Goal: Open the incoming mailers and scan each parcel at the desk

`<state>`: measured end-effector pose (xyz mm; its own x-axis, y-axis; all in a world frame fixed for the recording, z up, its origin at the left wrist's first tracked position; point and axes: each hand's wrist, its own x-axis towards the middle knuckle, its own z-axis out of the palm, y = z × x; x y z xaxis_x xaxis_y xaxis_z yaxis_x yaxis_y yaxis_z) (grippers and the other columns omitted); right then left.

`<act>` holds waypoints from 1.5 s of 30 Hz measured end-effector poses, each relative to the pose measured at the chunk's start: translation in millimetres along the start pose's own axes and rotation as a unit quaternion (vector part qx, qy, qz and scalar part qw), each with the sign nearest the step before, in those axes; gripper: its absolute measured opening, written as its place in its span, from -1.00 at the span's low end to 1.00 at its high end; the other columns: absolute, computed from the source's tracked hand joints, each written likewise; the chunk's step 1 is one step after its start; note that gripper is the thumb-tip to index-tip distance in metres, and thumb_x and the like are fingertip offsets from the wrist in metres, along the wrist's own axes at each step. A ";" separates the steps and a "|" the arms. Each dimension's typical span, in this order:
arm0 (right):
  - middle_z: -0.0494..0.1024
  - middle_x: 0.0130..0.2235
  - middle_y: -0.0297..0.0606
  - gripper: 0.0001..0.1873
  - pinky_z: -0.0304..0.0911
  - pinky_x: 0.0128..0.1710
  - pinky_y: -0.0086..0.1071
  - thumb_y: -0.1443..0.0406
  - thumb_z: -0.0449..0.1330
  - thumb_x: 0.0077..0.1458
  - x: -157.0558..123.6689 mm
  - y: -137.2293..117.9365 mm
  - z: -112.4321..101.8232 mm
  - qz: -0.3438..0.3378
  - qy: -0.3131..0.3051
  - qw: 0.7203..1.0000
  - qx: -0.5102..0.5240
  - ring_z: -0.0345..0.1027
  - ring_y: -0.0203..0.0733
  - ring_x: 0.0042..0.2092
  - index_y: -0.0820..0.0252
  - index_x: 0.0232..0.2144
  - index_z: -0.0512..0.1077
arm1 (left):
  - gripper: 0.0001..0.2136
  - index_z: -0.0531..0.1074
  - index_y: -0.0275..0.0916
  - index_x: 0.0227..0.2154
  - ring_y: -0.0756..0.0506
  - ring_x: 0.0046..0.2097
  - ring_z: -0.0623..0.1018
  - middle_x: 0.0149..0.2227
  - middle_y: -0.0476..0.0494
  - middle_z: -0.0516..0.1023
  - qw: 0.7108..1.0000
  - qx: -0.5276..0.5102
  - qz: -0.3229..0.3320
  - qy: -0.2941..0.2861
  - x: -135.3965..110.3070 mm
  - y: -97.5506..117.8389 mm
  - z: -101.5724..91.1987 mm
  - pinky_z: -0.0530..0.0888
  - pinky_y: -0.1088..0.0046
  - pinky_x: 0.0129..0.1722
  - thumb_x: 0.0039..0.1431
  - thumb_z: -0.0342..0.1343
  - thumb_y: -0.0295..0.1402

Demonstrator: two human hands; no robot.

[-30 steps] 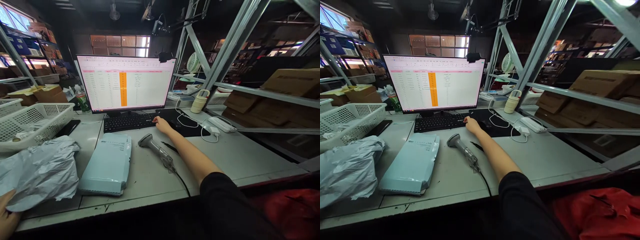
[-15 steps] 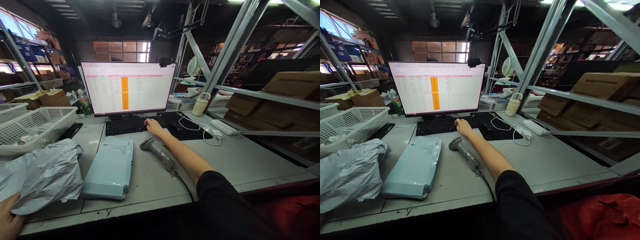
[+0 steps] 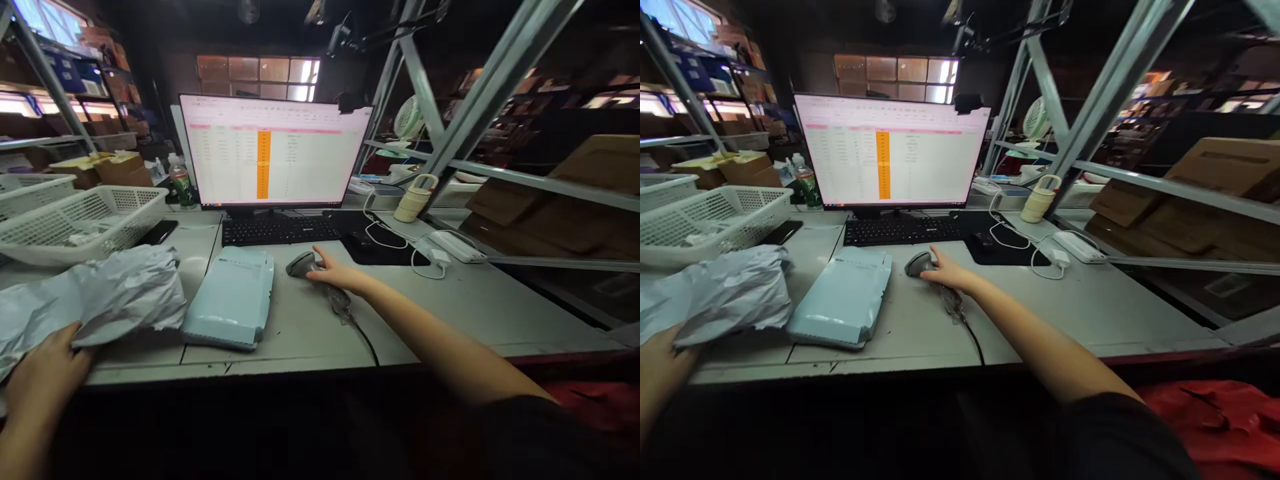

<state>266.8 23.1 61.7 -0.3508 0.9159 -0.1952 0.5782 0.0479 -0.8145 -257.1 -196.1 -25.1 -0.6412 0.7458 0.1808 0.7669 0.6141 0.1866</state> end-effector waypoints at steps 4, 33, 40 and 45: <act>0.58 -0.10 -0.17 -0.05 0.38 -0.48 -0.36 0.21 0.25 0.06 -6.0 -8.5 6.2 0.065 -0.018 0.997 0.045 0.40 -0.28 -0.51 0.05 0.40 -0.09 | -0.43 0.30 -0.26 0.22 -0.32 0.14 0.46 0.20 -0.33 0.42 0.999 0.044 0.018 -0.011 -12.5 21.1 -20.8 0.40 0.22 0.04 0.29 -0.21 -0.06; 0.55 -0.01 -0.17 -0.48 0.30 -0.63 -0.45 0.26 0.19 0.09 -32.0 -122.8 18.9 -0.141 -0.067 0.986 0.061 0.39 -0.32 -0.51 0.02 0.13 0.29 | -0.45 0.37 -0.39 0.15 -0.46 0.09 0.49 0.10 -0.50 0.47 0.993 -0.028 0.087 0.069 -17.8 12.6 -13.6 0.42 -0.01 0.07 0.30 -0.20 -0.10; 0.58 -0.09 -0.20 -0.52 0.28 -0.60 -0.46 0.20 0.15 0.14 -8.6 -19.9 11.5 0.031 -0.011 0.998 0.055 0.36 -0.35 -0.54 0.07 0.12 0.29 | -0.34 0.23 -0.32 0.26 -0.43 0.20 0.41 0.20 -0.42 0.40 0.988 -0.092 0.096 0.076 -17.8 6.7 -8.7 0.34 0.00 0.21 0.21 -0.12 0.00; 0.52 0.07 -0.04 -0.36 0.45 -0.11 -0.19 0.00 0.15 0.16 8.9 -4.7 -7.0 0.001 0.084 0.996 -0.010 0.48 -0.07 -0.09 0.16 0.20 0.30 | -0.15 -0.14 0.10 0.38 -0.35 0.42 0.05 0.41 -0.14 0.11 0.975 -0.047 0.142 0.166 -35.0 -0.3 -0.8 -0.03 -0.13 0.36 0.06 0.05 0.10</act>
<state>266.1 33.8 67.6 -0.2224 0.9696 -0.1016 0.5940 0.0521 -0.8027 -234.8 -222.6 -30.7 -0.3885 0.7481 0.5379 0.9190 0.3569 0.1673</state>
